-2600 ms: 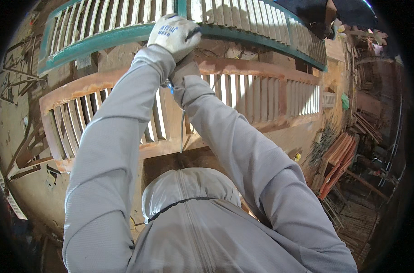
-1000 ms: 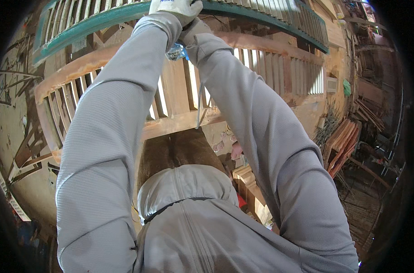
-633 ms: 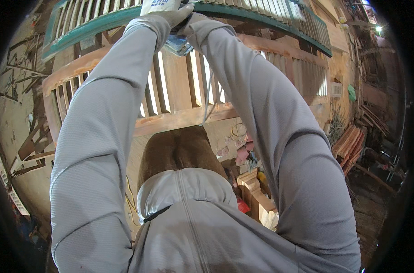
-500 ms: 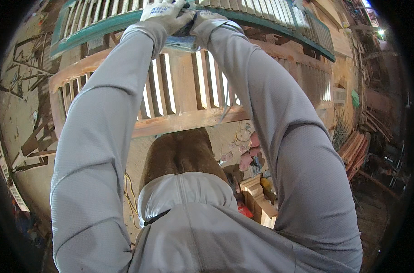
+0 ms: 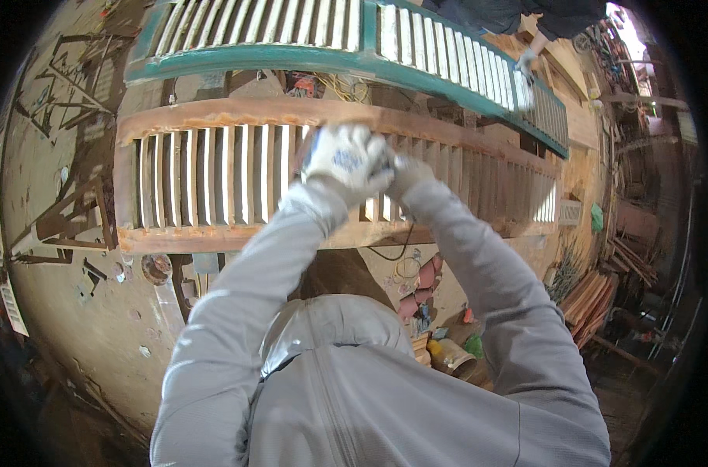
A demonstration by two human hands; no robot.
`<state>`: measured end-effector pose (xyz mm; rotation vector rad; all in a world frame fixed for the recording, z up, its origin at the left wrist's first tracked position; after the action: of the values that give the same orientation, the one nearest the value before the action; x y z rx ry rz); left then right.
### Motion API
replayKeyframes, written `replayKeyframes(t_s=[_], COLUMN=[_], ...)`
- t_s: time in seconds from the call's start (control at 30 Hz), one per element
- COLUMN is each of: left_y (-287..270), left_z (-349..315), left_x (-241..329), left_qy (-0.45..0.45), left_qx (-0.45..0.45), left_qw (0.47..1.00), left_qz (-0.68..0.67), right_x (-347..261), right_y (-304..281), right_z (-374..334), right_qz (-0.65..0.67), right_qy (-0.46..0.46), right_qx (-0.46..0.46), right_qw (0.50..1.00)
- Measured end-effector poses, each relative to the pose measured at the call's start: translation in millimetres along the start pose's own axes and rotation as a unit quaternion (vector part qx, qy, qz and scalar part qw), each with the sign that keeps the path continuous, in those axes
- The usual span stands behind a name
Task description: The person applies a brown finish to wooden slatted panels using a brush and a heat gun, then sands the surface with a sanding block. The person works on multiple panels in a workshop setting.
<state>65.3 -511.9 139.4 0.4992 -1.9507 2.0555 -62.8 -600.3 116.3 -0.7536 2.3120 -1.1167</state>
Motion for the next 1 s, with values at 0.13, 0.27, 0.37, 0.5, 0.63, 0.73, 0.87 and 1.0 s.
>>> replayKeyframes(t_s=[0.13, 0.27, 0.37, 0.5, 0.63, 0.73, 0.87, 1.0], left_y=[7.9, 18.5, 14.4, -10.2, -38.8, -62.7, -82.9, -77.4], left_z=[-57.4, -103.8, -130.2, -170.5, -211.9, -245.4, -286.0, -279.8], left_x=[32.3, 36.5, 14.5, -27.6, -75.6, -115.2, -158.2, -138.4], left_qy=[0.023, -0.019, -0.068, -0.124, -0.177, -0.208, -0.26, -0.254], left_qx=[0.056, 0.078, 0.096, 0.178, 0.222, 0.212, 0.217, 0.211], left_qw=[0.993, 0.987, 0.982, 0.969, 0.958, 0.955, 0.939, 0.942], left_qz=[-0.099, -0.137, -0.149, -0.119, -0.032, 0.018, 0.053, 0.067], right_x=[16.8, -4.3, -63.6, -131.1, -211.6, -265.0, -331.9, -310.7], right_y=[57.8, 98.7, 97.8, 89.7, 90.4, 106.2, 84.0, 92.6], right_z=[-43.9, -74.0, -78.1, -59.5, -38.2, -22.7, -28.1, -37.0], right_qz=[-0.049, -0.031, -0.084, -0.09, -0.072, -0.04, -0.036, -0.021], right_qy=[-0.034, -0.1, -0.108, -0.111, -0.143, -0.16, -0.228, -0.224], right_qx=[-0.073, -0.143, -0.169, -0.211, -0.186, -0.169, -0.178, -0.173], right_qw=[0.996, 0.984, 0.976, 0.967, 0.969, 0.972, 0.957, 0.959])
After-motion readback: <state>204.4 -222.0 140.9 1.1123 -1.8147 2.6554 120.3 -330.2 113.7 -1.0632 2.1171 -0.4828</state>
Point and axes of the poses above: each hand's wrist, its own z-axis towards the middle knuckle, its own y-axis out of the palm, x = y × z, the point moved 3 cm from there along z, towards the middle knuckle, and after that the axes turned 2 degrees about -z, right-handed, at the moved point
